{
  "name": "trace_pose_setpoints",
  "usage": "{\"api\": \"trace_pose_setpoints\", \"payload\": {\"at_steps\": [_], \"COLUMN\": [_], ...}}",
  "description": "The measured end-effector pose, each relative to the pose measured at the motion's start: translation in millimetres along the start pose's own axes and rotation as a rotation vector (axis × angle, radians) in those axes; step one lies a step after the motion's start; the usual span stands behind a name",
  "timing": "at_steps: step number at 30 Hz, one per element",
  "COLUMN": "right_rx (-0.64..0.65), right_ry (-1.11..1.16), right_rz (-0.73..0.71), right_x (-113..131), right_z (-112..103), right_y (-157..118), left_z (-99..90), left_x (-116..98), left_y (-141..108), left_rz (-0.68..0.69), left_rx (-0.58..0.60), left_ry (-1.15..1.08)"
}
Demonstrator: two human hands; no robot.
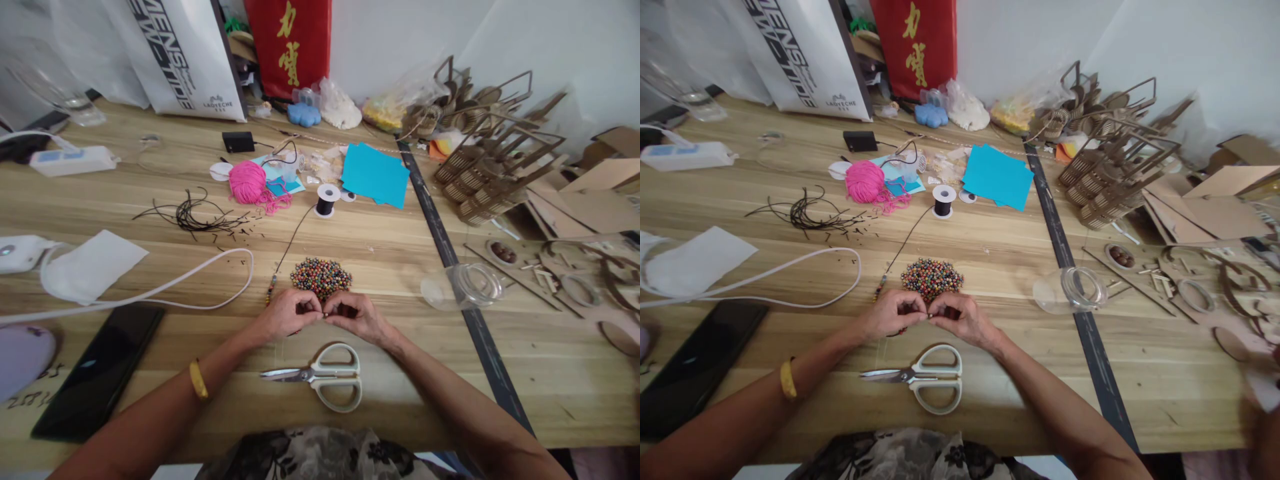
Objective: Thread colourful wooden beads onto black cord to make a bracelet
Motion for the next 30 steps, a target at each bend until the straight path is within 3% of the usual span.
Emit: {"api": "trace_pose_setpoints", "payload": {"at_steps": [21,30], "right_rx": [-0.008,0.015], "right_ry": [-0.028,-0.122], "right_rz": [0.058,-0.066], "right_x": [-2.0,0.5], "right_z": [-2.1,-1.6], "right_y": [-1.3,-0.9], "left_z": [0.0,0.5], "left_x": [3.7,0.9], "left_y": [-0.3,-0.6], "left_rz": [0.017,0.003], "left_rx": [-0.002,0.017], "left_ry": [0.013,-0.080]}}
Point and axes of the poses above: each hand's wrist, its own y-axis towards the middle knuckle, its own z-axis out of the palm, x = y × z, the point moved 4 cm from there along y, towards the middle knuckle, and after that the axes turned 2 degrees about y, right-handed, at the moved point
